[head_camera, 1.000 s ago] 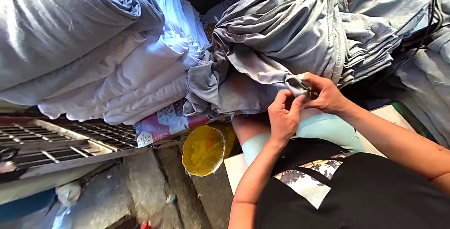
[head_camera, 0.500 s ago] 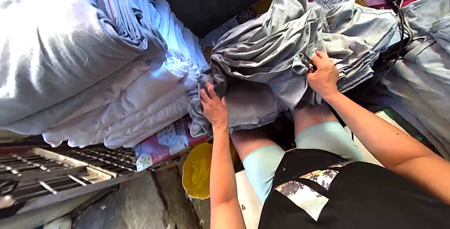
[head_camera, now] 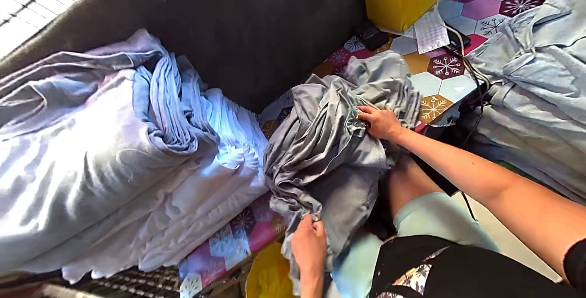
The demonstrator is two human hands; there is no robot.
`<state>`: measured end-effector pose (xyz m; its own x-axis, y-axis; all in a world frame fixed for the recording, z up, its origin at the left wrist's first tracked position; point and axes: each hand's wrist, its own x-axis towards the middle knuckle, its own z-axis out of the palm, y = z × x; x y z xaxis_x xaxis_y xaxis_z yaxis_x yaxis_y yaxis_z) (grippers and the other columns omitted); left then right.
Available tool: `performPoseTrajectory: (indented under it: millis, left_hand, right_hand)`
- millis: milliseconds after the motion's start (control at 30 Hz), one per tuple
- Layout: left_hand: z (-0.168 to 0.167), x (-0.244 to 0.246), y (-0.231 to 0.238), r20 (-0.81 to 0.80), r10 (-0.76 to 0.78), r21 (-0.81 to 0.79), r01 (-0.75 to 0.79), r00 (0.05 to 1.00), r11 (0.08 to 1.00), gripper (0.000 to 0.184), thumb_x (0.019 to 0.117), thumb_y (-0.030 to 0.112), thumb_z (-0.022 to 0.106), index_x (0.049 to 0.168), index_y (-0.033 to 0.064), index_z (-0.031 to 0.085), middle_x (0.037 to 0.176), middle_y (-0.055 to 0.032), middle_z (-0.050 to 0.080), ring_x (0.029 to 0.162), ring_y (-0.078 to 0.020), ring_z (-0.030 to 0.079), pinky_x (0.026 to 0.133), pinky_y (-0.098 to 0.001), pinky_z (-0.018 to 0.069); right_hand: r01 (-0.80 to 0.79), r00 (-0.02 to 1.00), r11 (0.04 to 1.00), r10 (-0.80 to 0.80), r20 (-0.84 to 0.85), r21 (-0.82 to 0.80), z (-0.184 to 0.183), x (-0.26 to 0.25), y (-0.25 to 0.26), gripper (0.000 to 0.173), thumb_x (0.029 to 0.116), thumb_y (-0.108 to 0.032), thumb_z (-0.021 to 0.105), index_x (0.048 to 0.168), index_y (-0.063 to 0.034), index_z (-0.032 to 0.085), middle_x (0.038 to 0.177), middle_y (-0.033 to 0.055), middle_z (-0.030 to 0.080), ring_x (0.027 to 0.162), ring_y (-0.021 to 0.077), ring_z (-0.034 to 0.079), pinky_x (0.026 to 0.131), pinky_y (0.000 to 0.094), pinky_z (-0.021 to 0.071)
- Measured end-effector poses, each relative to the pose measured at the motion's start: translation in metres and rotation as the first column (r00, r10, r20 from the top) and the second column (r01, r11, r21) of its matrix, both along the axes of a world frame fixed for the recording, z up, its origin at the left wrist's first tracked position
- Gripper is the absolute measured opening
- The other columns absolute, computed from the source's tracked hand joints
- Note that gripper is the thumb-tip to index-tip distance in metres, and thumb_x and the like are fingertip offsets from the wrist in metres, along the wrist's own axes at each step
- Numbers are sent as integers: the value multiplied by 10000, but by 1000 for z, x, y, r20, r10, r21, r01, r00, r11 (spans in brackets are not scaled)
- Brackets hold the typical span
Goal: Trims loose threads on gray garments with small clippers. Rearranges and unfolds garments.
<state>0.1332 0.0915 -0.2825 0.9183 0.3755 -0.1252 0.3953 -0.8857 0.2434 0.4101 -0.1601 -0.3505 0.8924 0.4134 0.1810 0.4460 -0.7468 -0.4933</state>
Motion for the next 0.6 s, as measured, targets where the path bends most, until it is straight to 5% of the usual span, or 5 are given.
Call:
performPoseTrajectory:
  millis: [100, 233, 367, 467, 600]
  left_hand:
    - [2, 6, -27, -126, -160, -261, 122, 979, 957, 281, 1002, 118, 548, 1169, -26, 721, 1046, -220, 733, 1004, -377, 713, 918, -574, 540]
    - [15, 33, -24, 117, -280, -527, 298, 953, 796, 229, 1010, 219, 618, 1045, 50, 768, 906, -58, 759, 837, -144, 729, 828, -379, 599]
    - [61, 88, 25, 382, 11, -151, 51, 924, 987, 358, 1016, 296, 620, 1170, -13, 714, 1091, -197, 719, 995, -336, 698, 899, -522, 550]
    - [47, 159, 78, 219, 160, -263, -100, 962, 960, 699, 1000, 469, 623, 1450, -49, 491, 1434, -323, 507, 1354, -473, 476, 1133, -612, 363]
    - [-15, 232, 114, -23, 113, -599, -104, 993, 794, 698, 969, 480, 676, 1410, -35, 514, 1265, -259, 646, 1175, -341, 640, 1045, -521, 492]
  right_hand:
    - [-125, 991, 991, 128, 40, -56, 1, 49, 20, 455, 843, -12, 709, 1283, -124, 696, 1504, 134, 560, 1008, 483, 695, 728, 718, 505]
    - [-15, 976, 999, 24, -216, 43, 26, 100, 52, 611, 896, -130, 702, 1478, -106, 518, 1268, 242, 671, 1126, 509, 643, 884, 770, 457]
    - [-113, 961, 906, 203, -187, 407, 21, 99, 47, 137, 851, -63, 692, 949, 27, 724, 888, 219, 692, 880, 387, 670, 785, 658, 499]
    - [5, 989, 934, 47, -137, 358, 36, 56, 25, 319, 863, -45, 720, 1181, -30, 737, 1198, 223, 664, 1058, 408, 656, 869, 670, 504]
    - [530, 794, 843, -456, -402, 89, 28, 25, 7, 918, 852, -504, 808, 1507, 16, 431, 1500, 392, 388, 1173, 592, 565, 918, 745, 461]
